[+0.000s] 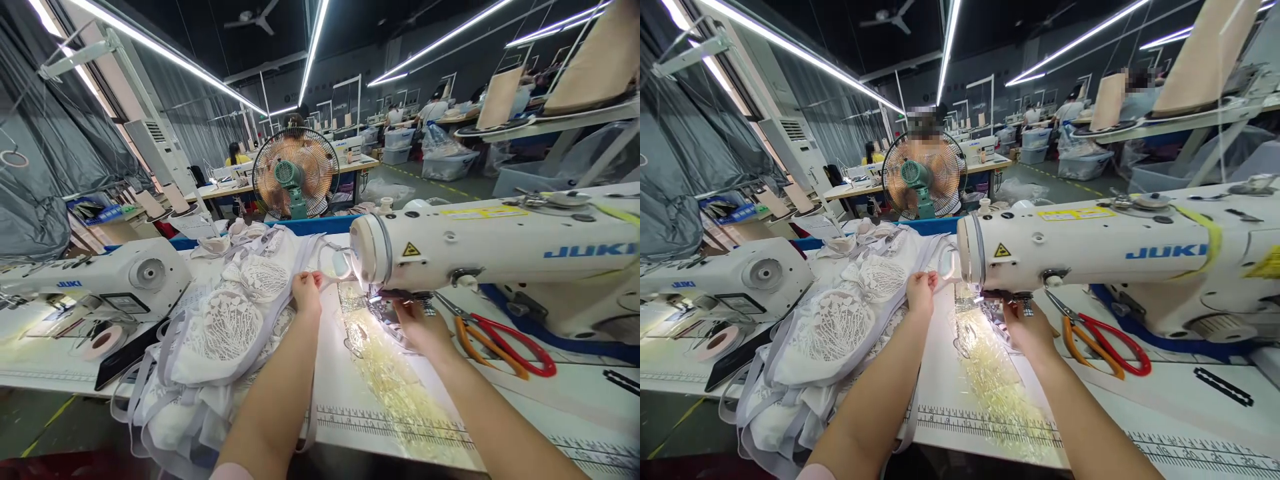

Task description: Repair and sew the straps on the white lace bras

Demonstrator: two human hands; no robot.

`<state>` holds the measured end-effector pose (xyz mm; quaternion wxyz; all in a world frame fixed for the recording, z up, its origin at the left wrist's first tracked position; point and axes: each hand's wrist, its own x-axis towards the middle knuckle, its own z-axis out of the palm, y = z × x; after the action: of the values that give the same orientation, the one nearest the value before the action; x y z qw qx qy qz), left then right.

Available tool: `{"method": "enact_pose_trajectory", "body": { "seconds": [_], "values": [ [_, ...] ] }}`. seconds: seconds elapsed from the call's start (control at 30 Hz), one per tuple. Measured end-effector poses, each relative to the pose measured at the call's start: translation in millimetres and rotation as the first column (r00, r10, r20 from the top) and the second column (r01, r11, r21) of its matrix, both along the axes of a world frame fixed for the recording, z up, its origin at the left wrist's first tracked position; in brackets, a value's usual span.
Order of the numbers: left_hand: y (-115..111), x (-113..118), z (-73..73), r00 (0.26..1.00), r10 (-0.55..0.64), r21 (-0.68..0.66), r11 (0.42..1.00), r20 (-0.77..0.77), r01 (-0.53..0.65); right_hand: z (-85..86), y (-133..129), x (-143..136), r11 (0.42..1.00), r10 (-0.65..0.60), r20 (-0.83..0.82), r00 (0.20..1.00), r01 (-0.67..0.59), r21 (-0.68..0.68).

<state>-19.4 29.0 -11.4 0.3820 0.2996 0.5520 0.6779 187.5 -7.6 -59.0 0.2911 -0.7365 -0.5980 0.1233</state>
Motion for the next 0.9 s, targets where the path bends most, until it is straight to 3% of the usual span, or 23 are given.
{"method": "enact_pose_trajectory", "body": {
  "seconds": [0.13,0.3,0.4,0.53,0.8,0.9],
  "values": [
    [-3.7,-4.1,-6.1,0.990,-0.004,0.008,1.000,-0.142,0.006,14.7,-4.2,-4.8,0.999,0.033,-0.007,0.999,-0.033,-0.012],
    [-12.9,-0.9,-13.1,0.879,-0.186,-0.070,0.982,-0.438,0.173,33.3,-43.8,12.0,0.987,0.135,0.020,0.991,-0.136,0.086],
    [-17.4,1.6,-13.9,0.760,-0.289,-0.132,0.956,-0.582,0.263,27.5,-89.1,30.0,0.972,0.168,0.032,0.985,-0.171,0.160],
    [-17.9,1.7,-13.0,0.644,-0.334,-0.197,0.940,-0.688,0.277,10.7,-129.9,39.8,0.979,0.076,0.042,0.996,-0.082,0.185],
    [-25.7,24.1,-12.1,0.350,-0.456,-0.266,0.839,-0.818,0.474,3.4,-126.1,33.8,0.977,0.031,0.100,0.995,-0.052,0.208],
    [-26.4,37.6,-11.4,0.292,-0.445,-0.277,0.837,-0.847,0.472,2.9,-126.9,34.6,0.978,0.036,0.119,0.992,-0.060,0.201]
  ]
}}
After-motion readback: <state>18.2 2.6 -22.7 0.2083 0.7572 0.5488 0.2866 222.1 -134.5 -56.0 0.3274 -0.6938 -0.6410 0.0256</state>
